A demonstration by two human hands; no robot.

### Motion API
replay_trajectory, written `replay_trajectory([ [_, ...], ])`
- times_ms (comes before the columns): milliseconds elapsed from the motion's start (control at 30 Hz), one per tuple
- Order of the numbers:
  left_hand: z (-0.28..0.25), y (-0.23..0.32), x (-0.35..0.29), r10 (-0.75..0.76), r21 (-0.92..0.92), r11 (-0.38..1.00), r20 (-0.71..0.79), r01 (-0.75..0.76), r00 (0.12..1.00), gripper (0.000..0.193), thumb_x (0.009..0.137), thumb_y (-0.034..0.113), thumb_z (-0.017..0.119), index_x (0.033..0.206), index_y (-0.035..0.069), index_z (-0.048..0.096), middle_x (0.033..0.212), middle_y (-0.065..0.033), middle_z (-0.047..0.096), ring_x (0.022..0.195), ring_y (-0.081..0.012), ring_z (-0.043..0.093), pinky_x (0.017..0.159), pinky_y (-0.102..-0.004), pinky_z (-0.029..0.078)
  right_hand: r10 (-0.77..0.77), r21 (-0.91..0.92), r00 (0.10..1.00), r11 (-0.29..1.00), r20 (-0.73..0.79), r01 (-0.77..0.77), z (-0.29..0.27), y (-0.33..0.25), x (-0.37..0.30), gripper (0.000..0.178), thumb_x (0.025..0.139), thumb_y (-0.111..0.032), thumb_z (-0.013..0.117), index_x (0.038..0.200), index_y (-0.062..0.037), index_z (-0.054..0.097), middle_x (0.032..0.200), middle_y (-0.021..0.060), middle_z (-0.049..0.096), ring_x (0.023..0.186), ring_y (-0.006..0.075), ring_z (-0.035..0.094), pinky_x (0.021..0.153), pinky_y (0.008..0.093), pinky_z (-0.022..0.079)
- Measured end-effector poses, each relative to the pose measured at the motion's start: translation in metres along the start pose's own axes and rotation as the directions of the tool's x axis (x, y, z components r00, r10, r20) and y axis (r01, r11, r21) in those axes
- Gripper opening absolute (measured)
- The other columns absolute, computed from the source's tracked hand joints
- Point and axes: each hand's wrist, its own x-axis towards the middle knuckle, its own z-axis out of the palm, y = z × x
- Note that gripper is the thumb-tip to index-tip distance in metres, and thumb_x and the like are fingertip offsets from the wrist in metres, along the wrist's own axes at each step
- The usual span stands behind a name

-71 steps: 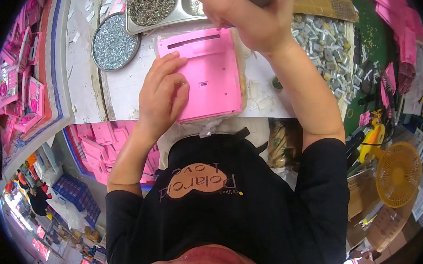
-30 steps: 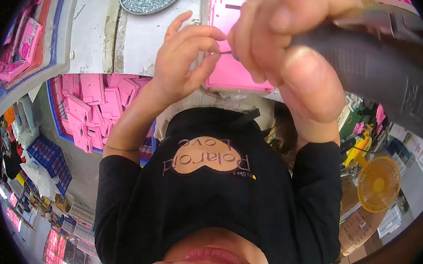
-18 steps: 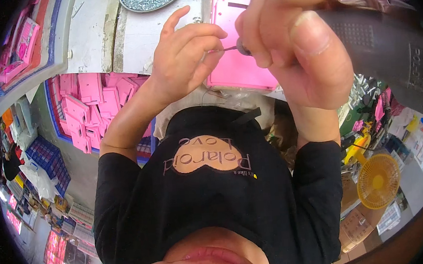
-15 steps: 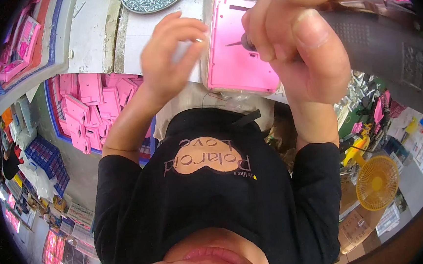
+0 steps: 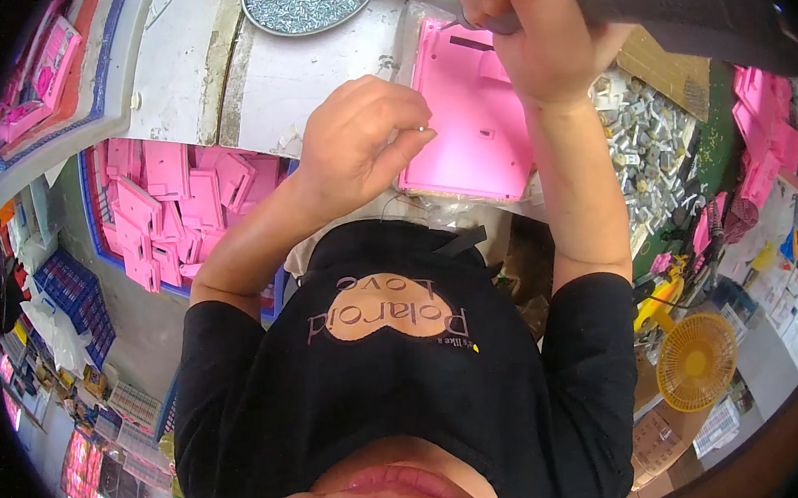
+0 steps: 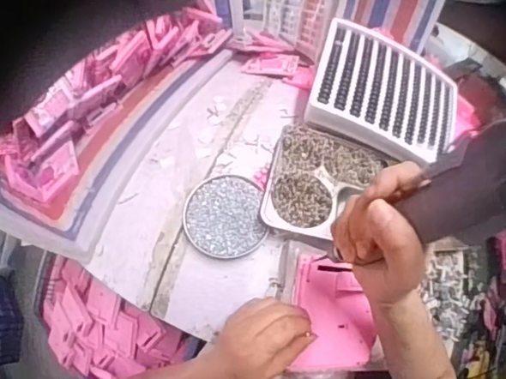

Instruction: Assemble internal electronic components and solder wires into a pink plastic device housing using an electric screwdriver and soldering iron.

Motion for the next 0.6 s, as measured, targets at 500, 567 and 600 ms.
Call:
replay_trajectory([
  [500, 0.021, 0.004, -0.015, 0.023, 0.245, 0.969, 0.074, -0.041, 0.997, 0.015, 0.085, 0.014, 0.077, 0.093, 0.01, 0.065, 0.117, -0.0006, 0.073, 0.119, -0.0176, 0.067, 0.1, -0.0413, 0.04, 0.079, -0.064, 0.997, 0.995, 0.013, -0.078, 0.013, 0.027, -0.005, 0.01, 0.096, 0.003, 0.052, 0.093, -0.0062, 0.051, 0.063, 0.0026, 0.044, 0.057, 0.014, 0.04, 0.054, 0.0319, 0.037],
  [567, 0.024, 0.003, -0.02, 0.027, 0.263, 0.964, 0.062, -0.043, 0.998, 0.014, 0.085, 0.015, 0.076, 0.092, 0.01, 0.065, 0.116, -0.0004, 0.074, 0.118, -0.0169, 0.067, 0.097, -0.0398, 0.04, 0.127, -0.042, 0.992, 0.991, -0.002, -0.127, 0.011, 0.023, 0.0, 0.009, 0.096, 0.001, 0.053, 0.092, -0.0066, 0.05, 0.063, 0.0024, 0.044, 0.057, 0.0138, 0.04, 0.054, 0.0317, 0.036],
  [600, 0.024, 0.003, -0.016, 0.053, 0.244, 0.967, 0.067, -0.068, 0.996, 0.014, 0.085, 0.015, 0.076, 0.092, 0.011, 0.065, 0.116, -0.0004, 0.074, 0.118, -0.0166, 0.067, 0.095, -0.0391, 0.039, 0.115, -0.013, 0.993, 0.993, 0.018, -0.115, 0.01, 0.006, 0.001, 0.01, 0.097, -0.001, 0.054, 0.091, -0.0068, 0.049, 0.063, 0.0024, 0.044, 0.057, 0.0136, 0.04, 0.054, 0.0315, 0.035],
])
